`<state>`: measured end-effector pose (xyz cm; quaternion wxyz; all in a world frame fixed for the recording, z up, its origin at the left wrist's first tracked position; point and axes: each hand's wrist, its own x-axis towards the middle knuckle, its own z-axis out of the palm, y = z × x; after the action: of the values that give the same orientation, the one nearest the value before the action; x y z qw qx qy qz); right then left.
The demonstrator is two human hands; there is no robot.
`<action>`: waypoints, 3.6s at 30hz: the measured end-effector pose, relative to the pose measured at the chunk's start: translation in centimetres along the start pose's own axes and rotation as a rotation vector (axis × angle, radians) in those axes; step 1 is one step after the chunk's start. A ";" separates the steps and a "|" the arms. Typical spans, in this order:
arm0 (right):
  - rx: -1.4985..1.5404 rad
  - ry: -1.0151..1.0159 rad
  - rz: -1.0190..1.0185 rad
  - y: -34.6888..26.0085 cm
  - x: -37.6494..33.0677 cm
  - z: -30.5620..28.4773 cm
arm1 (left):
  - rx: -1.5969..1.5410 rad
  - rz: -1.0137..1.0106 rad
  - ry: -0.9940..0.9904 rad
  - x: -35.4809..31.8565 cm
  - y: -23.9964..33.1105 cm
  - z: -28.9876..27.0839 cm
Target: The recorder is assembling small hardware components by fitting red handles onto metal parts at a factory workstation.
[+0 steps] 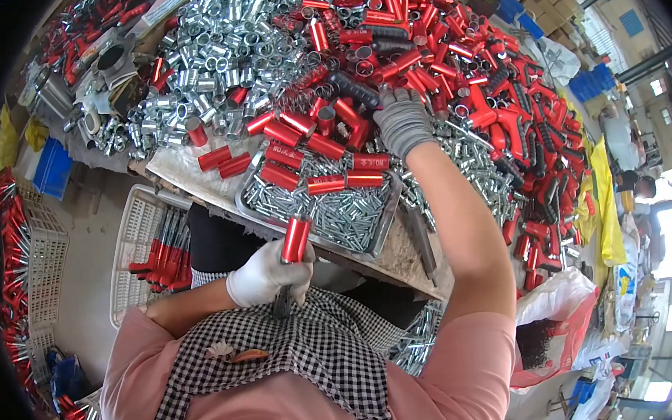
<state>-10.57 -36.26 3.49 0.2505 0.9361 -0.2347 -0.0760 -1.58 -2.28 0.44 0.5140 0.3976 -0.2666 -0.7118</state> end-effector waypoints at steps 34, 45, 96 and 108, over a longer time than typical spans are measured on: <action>1.043 0.301 -0.097 -8.3 -24.7 -6.8 | 1.239 0.460 0.000 3.7 -0.1 3.9; 1.002 0.438 -0.153 -11.0 -27.2 -3.7 | 1.396 0.339 -0.243 4.2 -0.4 3.9; 0.723 0.419 -0.680 -9.7 -26.0 -8.0 | 1.040 -0.278 -0.676 0.6 1.0 0.2; 2.032 -0.377 0.251 -13.1 -26.7 -6.4 | 1.843 0.447 -0.138 -0.2 0.3 0.2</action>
<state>-27.12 -10.76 3.05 -0.6907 0.6478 -0.3190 0.0389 -1.55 -2.18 0.89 0.1054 0.5435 -0.8229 -0.1283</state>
